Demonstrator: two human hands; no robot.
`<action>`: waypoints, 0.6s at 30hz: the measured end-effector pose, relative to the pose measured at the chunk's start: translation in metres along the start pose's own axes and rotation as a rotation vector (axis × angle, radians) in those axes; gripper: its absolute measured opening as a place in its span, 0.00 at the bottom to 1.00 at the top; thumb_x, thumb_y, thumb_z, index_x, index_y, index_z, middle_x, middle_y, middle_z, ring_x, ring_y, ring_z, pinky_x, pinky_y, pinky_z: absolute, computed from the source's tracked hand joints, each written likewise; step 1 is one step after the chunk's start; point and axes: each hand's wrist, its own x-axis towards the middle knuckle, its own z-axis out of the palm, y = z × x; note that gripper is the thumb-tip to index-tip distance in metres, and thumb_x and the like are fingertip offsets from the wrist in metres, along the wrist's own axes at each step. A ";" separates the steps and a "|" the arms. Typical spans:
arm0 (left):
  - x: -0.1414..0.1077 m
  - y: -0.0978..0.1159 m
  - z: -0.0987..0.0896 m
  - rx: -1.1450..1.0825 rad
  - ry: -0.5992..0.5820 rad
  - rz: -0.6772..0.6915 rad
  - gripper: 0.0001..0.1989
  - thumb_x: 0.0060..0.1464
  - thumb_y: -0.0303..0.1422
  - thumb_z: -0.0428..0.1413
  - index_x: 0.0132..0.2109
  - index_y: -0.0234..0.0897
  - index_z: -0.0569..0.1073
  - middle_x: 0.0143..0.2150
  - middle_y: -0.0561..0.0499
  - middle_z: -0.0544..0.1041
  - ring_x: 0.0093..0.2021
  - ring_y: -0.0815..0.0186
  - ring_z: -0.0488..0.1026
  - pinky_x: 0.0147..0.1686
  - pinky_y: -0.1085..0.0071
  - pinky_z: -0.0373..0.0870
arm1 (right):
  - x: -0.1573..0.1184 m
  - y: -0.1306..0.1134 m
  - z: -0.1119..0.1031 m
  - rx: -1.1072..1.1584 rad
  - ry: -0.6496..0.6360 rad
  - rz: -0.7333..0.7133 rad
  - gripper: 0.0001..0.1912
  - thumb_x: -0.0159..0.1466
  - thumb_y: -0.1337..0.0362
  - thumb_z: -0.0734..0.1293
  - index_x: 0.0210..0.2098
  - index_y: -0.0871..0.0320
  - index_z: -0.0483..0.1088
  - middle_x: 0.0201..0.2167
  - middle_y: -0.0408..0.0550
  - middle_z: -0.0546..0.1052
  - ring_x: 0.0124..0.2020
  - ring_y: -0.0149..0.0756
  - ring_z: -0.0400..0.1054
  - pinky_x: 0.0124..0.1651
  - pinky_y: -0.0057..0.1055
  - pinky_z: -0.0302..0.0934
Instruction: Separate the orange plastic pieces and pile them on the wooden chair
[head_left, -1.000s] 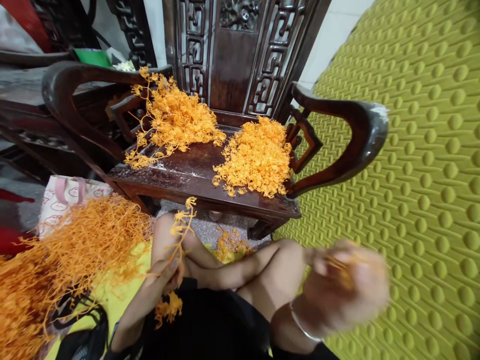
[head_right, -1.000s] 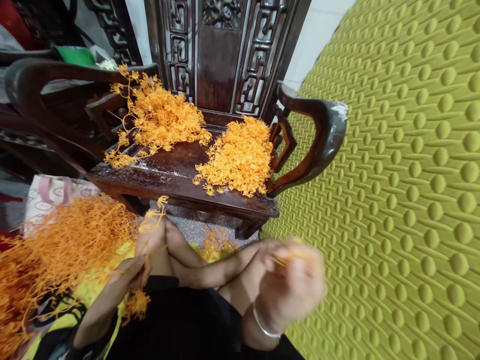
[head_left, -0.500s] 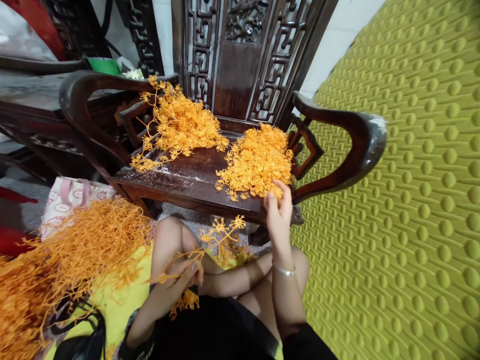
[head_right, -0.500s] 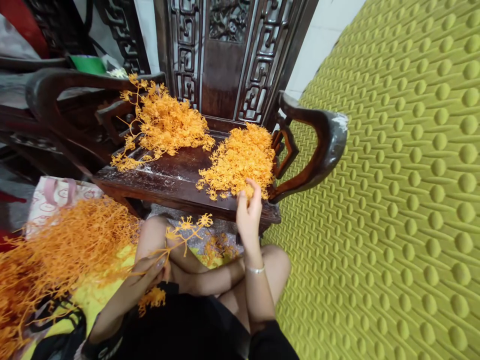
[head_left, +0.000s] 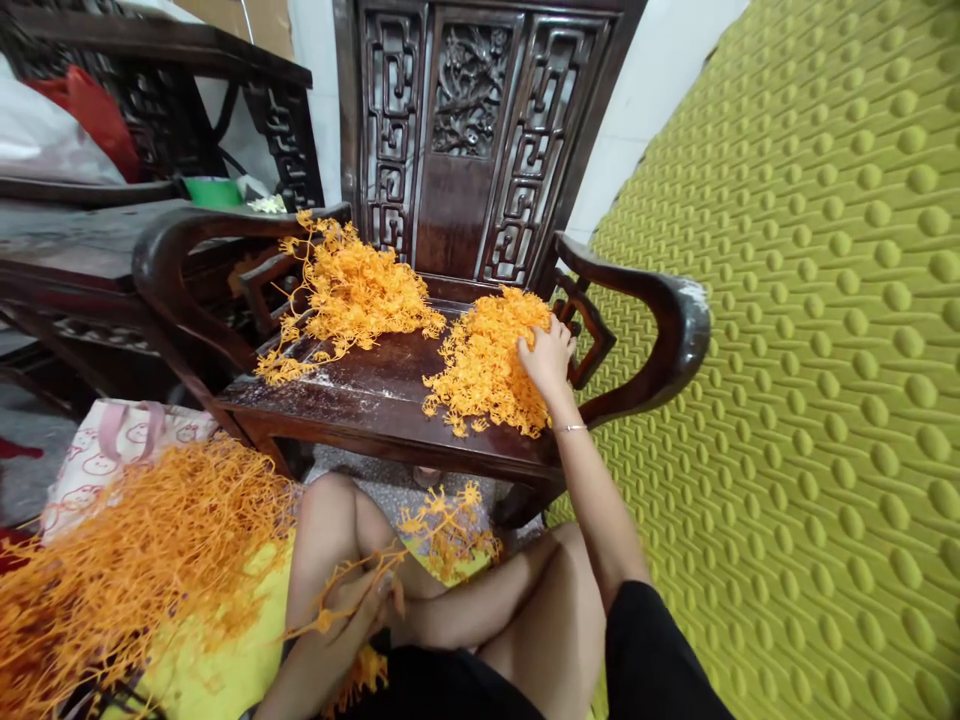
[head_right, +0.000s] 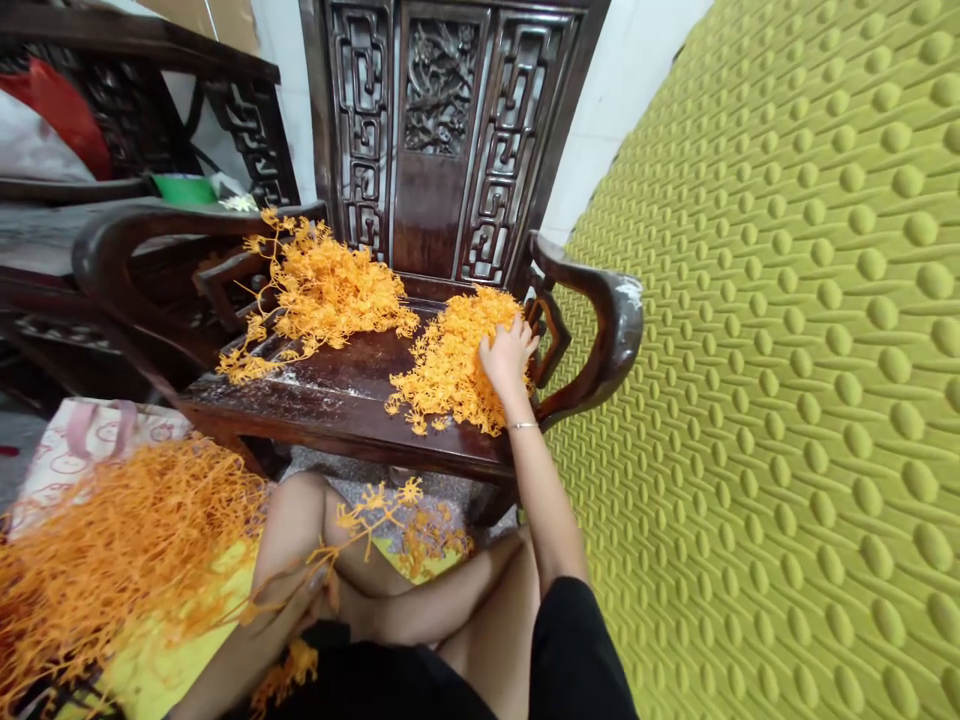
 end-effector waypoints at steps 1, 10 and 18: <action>0.001 -0.001 -0.001 -0.003 0.000 -0.019 0.24 0.58 0.53 0.47 0.26 0.42 0.74 0.22 0.53 0.69 0.26 0.63 0.67 0.29 0.71 0.67 | -0.008 -0.004 -0.003 0.040 0.004 -0.032 0.16 0.60 0.68 0.61 0.44 0.69 0.72 0.63 0.70 0.57 0.64 0.61 0.47 0.63 0.62 0.34; 0.011 0.012 0.005 -0.082 0.028 -0.054 0.25 0.60 0.52 0.43 0.29 0.39 0.72 0.20 0.55 0.61 0.24 0.66 0.60 0.29 0.72 0.62 | -0.157 -0.057 -0.034 0.832 -0.675 -0.430 0.50 0.53 0.39 0.68 0.67 0.50 0.48 0.65 0.55 0.60 0.64 0.45 0.57 0.62 0.43 0.57; 0.012 -0.001 0.025 -0.098 -0.225 -0.082 0.25 0.64 0.47 0.40 0.33 0.36 0.72 0.24 0.55 0.63 0.28 0.67 0.62 0.36 0.71 0.63 | -0.192 -0.054 -0.018 1.200 -1.277 -0.129 0.19 0.56 0.59 0.74 0.43 0.60 0.72 0.39 0.51 0.78 0.36 0.34 0.73 0.42 0.32 0.67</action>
